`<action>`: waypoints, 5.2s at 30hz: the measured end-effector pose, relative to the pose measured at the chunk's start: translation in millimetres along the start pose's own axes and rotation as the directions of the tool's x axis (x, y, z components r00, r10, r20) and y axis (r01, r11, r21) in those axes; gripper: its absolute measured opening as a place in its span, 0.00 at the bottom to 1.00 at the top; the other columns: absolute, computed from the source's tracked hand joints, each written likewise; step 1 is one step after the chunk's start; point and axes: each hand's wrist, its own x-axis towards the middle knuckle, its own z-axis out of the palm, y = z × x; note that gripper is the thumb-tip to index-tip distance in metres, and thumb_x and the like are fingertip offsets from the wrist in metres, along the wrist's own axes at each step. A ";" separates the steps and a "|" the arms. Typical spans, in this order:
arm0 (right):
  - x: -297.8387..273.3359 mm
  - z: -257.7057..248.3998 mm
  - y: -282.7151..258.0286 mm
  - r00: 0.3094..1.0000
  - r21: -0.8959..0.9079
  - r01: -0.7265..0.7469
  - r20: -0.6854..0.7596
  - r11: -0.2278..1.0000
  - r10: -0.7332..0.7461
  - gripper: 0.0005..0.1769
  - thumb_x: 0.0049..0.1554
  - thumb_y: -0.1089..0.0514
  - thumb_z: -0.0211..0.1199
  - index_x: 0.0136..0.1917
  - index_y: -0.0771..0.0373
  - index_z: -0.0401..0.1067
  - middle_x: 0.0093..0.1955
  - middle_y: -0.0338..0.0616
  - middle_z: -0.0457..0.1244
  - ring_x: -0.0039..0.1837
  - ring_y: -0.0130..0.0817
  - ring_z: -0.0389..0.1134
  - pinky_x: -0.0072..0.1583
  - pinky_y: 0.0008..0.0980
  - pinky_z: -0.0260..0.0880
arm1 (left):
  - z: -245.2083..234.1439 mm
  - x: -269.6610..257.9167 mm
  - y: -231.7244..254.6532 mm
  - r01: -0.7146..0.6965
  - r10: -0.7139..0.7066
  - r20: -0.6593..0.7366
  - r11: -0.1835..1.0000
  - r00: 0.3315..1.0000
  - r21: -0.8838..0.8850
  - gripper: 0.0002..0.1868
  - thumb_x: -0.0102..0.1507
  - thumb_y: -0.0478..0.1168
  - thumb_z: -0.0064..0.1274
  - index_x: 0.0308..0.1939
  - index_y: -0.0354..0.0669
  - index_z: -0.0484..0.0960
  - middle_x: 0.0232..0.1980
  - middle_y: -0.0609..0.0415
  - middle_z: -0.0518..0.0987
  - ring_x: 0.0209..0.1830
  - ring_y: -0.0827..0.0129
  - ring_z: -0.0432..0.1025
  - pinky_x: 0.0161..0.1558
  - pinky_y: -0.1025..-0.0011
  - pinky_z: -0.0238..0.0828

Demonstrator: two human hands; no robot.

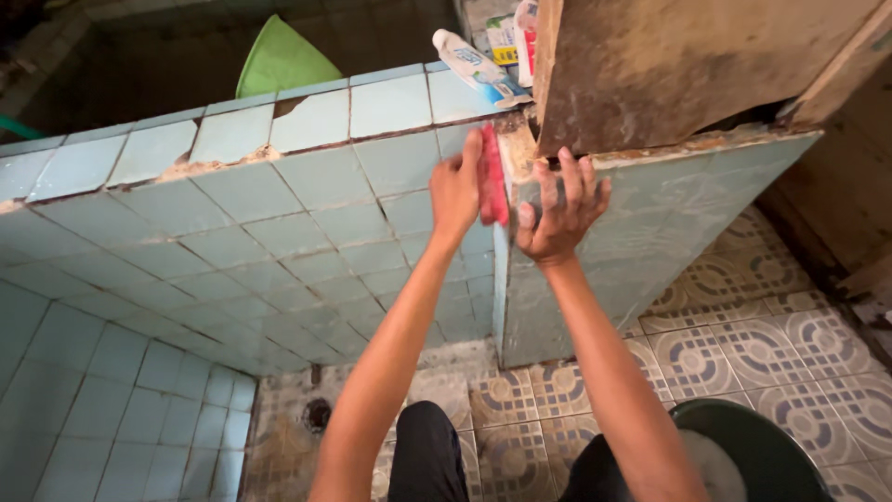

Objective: The person scrubs the tiled wall of a bathroom tub using a small pink sponge.

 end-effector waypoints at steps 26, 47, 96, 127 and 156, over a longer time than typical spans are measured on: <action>5.2 -5.4 -6.3 1.000 0.016 -0.006 -0.019 1.000 0.006 0.28 0.68 0.42 0.43 0.72 0.56 0.69 0.78 0.50 0.57 0.81 0.52 0.51 0.81 0.55 0.31 | -2.9 -20.4 16.0 -0.060 0.056 -0.064 0.996 0.996 -0.059 0.38 0.67 0.66 0.43 0.22 0.32 0.80 0.19 0.47 0.75 0.21 0.64 0.68 0.27 0.60 0.65; 29.5 -134.7 -53.5 0.981 0.443 -0.177 0.149 0.879 0.123 0.51 0.54 0.61 0.72 0.81 0.69 0.46 0.78 0.57 0.52 0.78 0.56 0.56 0.76 0.49 0.58 | -37.1 -130.0 159.5 -0.391 0.388 -0.056 0.918 0.920 -0.063 0.29 0.54 0.55 0.69 0.40 0.34 0.76 0.33 0.43 0.84 0.33 0.60 0.83 0.37 0.66 0.78; 70.3 -124.8 -9.6 0.947 0.216 0.202 0.205 0.955 -0.246 0.33 0.54 0.69 0.71 0.71 0.57 0.72 0.66 0.45 0.63 0.72 0.46 0.63 0.73 0.43 0.67 | -62.3 -104.8 65.3 -0.828 0.820 0.193 0.474 0.539 0.299 0.27 0.56 0.36 0.68 0.59 0.46 0.79 0.54 0.52 0.75 0.52 0.57 0.73 0.50 0.63 0.75; -1.8 -111.8 -5.4 0.943 0.175 0.082 0.304 0.981 -0.133 0.26 0.50 0.63 0.74 0.62 0.60 0.73 0.59 0.48 0.64 0.59 0.46 0.66 0.59 0.41 0.70 | -39.4 -125.6 24.3 -0.591 0.569 0.175 0.797 0.804 0.124 0.14 0.54 0.28 0.64 0.40 0.38 0.78 0.45 0.46 0.75 0.48 0.51 0.71 0.49 0.60 0.71; -103.9 -88.4 6.4 0.896 0.098 0.185 0.391 0.978 -0.209 0.20 0.55 0.64 0.65 0.61 0.54 0.76 0.55 0.41 0.65 0.57 0.40 0.68 0.57 0.37 0.72 | -35.4 -153.6 -79.4 -0.443 0.398 0.307 0.892 0.864 0.089 0.12 0.55 0.28 0.63 0.39 0.36 0.77 0.40 0.46 0.75 0.39 0.55 0.76 0.42 0.62 0.74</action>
